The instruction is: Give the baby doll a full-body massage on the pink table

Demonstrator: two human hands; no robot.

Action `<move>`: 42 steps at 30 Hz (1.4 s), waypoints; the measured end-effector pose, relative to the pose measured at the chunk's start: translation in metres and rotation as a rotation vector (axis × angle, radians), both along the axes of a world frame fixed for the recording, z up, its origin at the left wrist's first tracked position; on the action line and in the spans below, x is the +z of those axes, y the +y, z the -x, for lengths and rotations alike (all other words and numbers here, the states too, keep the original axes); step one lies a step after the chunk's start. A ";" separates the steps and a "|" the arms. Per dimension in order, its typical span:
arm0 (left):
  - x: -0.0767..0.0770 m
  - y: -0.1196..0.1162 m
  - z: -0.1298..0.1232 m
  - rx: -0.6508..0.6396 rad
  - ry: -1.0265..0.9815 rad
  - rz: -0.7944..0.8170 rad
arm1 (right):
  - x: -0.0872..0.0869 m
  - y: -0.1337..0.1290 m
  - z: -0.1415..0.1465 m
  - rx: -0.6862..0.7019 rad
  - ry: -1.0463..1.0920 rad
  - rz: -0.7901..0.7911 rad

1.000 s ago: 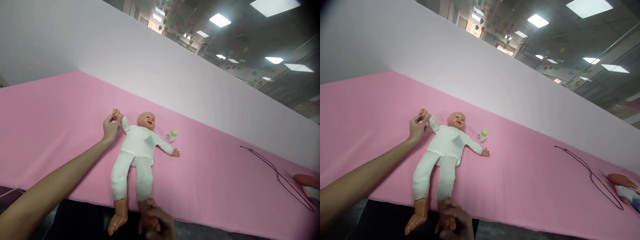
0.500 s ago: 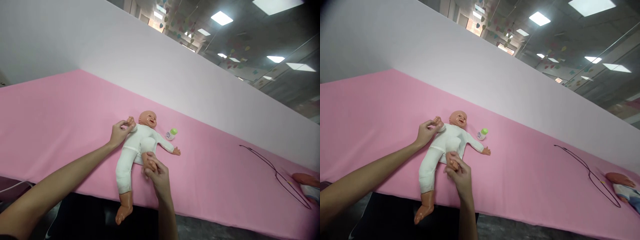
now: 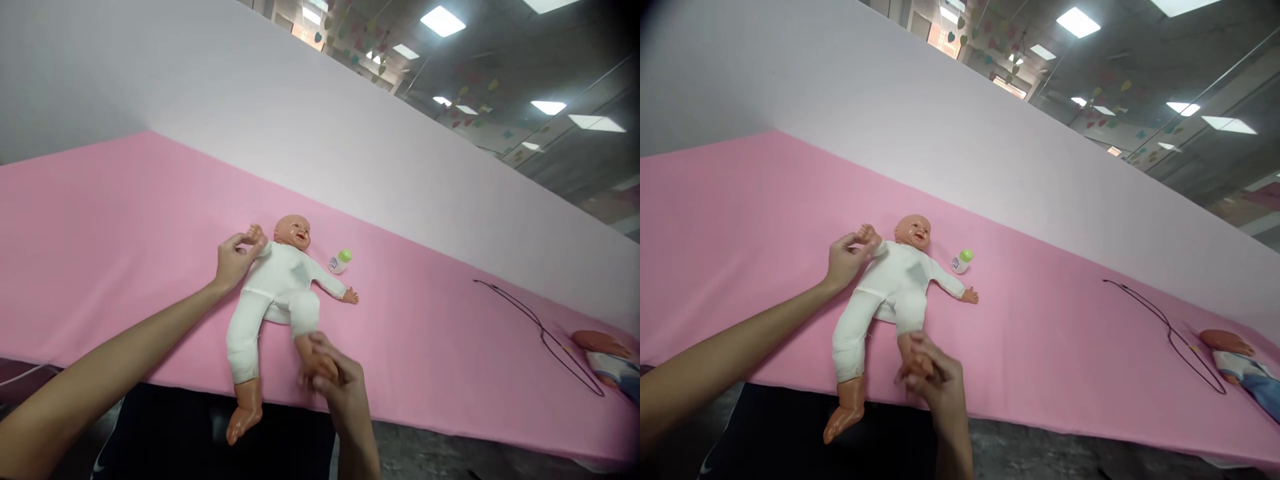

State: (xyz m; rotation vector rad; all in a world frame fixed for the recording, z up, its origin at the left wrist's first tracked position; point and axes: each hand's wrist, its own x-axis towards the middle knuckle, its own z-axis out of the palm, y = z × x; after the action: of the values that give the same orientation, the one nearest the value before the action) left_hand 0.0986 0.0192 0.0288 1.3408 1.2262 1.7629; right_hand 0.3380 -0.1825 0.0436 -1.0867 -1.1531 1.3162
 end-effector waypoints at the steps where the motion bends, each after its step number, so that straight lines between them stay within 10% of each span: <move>1: -0.001 -0.005 -0.003 -0.078 0.100 -0.004 | 0.008 0.015 0.006 -0.049 -0.058 -0.004; 7: -0.011 -0.008 -0.005 -0.220 0.268 0.011 | 0.012 0.072 0.028 -0.195 -0.063 -0.019; 11: -0.012 0.012 0.006 -0.013 -0.087 0.061 | -0.010 0.028 0.007 -0.140 -0.028 -0.053; 15: -0.015 0.033 0.023 0.207 -0.319 0.191 | -0.043 -0.035 -0.005 0.232 0.124 -0.017; 19: -0.012 0.036 0.025 0.250 -0.338 0.195 | -0.060 -0.058 -0.001 0.186 0.180 -0.008; 31: -0.010 -0.009 -0.008 -0.256 0.257 0.061 | 0.009 0.066 0.036 -0.202 -0.062 -0.017; 42: -0.014 0.033 0.021 0.218 -0.317 0.195 | -0.046 -0.057 0.009 0.148 0.000 -0.038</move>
State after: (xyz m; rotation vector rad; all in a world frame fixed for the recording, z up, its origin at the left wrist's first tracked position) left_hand 0.0775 0.0521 0.0143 0.8055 1.3590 1.8611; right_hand 0.3287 -0.2393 -0.0025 -0.9893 -1.2736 1.4016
